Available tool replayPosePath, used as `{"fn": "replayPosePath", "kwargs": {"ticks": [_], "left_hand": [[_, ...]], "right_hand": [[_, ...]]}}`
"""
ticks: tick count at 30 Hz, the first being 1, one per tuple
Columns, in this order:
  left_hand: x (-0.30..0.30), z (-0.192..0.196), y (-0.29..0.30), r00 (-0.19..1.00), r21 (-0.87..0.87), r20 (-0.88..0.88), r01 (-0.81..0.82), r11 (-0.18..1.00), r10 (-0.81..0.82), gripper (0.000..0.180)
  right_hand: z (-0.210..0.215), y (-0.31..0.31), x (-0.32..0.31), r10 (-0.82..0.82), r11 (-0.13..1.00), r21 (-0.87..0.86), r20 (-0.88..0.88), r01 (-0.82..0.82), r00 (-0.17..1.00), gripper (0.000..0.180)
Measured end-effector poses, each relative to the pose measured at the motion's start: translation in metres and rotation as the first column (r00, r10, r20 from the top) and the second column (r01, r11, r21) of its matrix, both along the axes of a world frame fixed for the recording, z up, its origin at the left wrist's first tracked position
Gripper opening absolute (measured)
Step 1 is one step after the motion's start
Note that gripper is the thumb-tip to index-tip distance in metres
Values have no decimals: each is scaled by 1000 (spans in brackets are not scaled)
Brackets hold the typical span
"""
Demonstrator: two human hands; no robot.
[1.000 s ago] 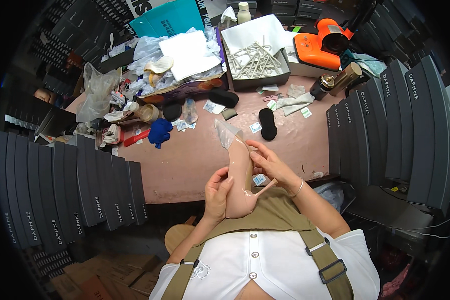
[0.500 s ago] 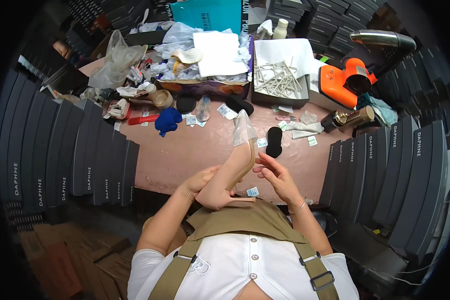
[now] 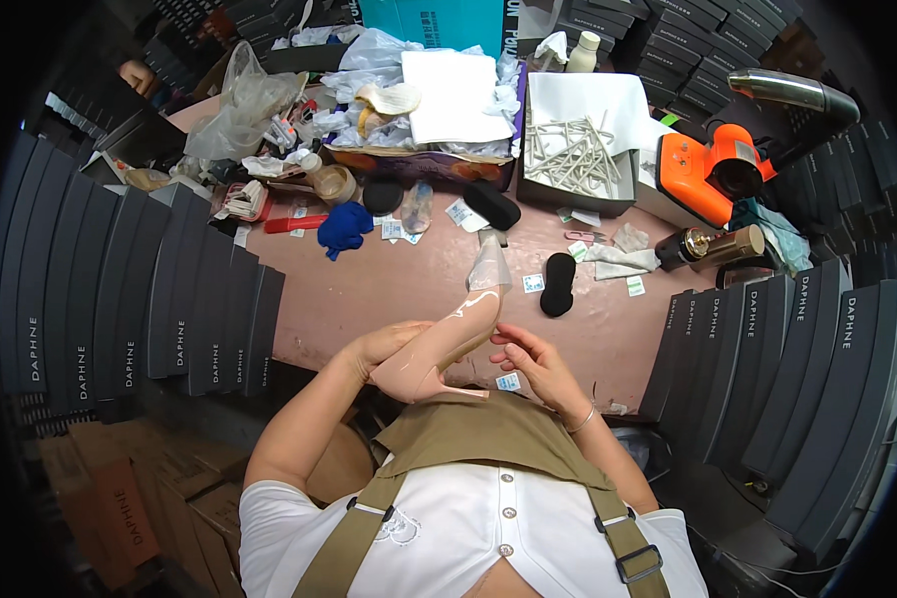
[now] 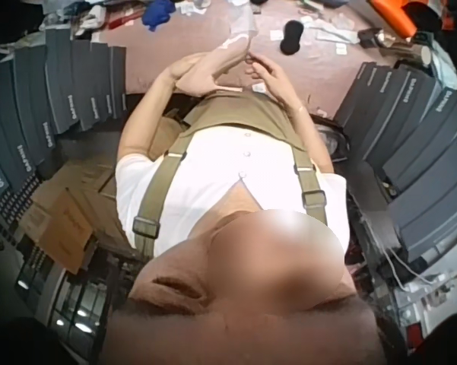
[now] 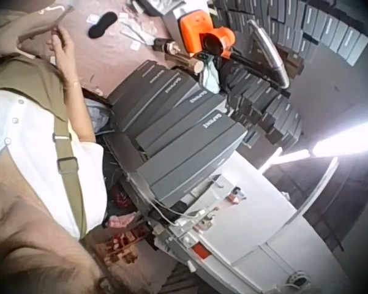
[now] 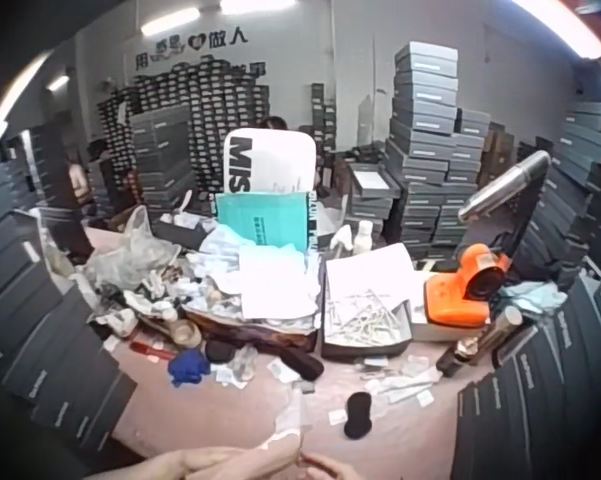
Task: Inspecting, cleaning with a heat gun, and packing high-heeled shoes into boxes.
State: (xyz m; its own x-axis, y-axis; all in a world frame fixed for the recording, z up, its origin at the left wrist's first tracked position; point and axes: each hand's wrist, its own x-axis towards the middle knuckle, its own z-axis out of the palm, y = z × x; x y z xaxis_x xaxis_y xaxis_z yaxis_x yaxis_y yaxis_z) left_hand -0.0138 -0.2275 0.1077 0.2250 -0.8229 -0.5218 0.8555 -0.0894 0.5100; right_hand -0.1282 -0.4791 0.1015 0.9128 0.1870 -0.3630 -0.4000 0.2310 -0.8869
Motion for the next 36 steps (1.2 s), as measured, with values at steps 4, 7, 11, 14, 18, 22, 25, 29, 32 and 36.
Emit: {"fn": "replayPosePath", "kwargs": {"ticks": [4,7,11,14,18,22,25,29,32,36], "left_hand": [[-2,0,2,997,-53,-58,-55,997,52,58],[-19,3,-2,984,-51,-33,-174,983,173,71],[-44,5,-1,930,-38,-50,-365,930,363,80],[-60,-6,12,890,-23,21,-456,890,456,77],[-79,-57,36,711,-115,-80,-702,702,698,56],[-59,-62,49,605,-69,-145,-796,602,783,49],[-39,-71,76,654,-77,-218,-751,656,724,51],[-6,-69,112,703,-50,-196,-704,709,684,51],[6,-73,140,724,18,-187,-673,739,664,52],[13,-86,164,665,-13,-222,-734,679,714,44]], "right_hand": [[-1,2,4,56,997,49,10,-56,998,54],[-7,11,7,174,984,9,101,-175,980,61],[-6,18,26,347,938,-62,193,-341,918,63],[-10,18,48,512,855,-212,201,-474,835,55],[-20,34,75,472,866,-263,145,-426,870,45],[-13,42,122,281,924,-292,78,-248,956,34],[-7,64,158,212,925,-335,67,-179,975,27],[-24,113,178,195,886,-443,80,-141,978,26],[-52,164,161,198,880,-462,154,-107,968,28],[-75,189,119,179,909,-386,21,-157,984,28]]}}
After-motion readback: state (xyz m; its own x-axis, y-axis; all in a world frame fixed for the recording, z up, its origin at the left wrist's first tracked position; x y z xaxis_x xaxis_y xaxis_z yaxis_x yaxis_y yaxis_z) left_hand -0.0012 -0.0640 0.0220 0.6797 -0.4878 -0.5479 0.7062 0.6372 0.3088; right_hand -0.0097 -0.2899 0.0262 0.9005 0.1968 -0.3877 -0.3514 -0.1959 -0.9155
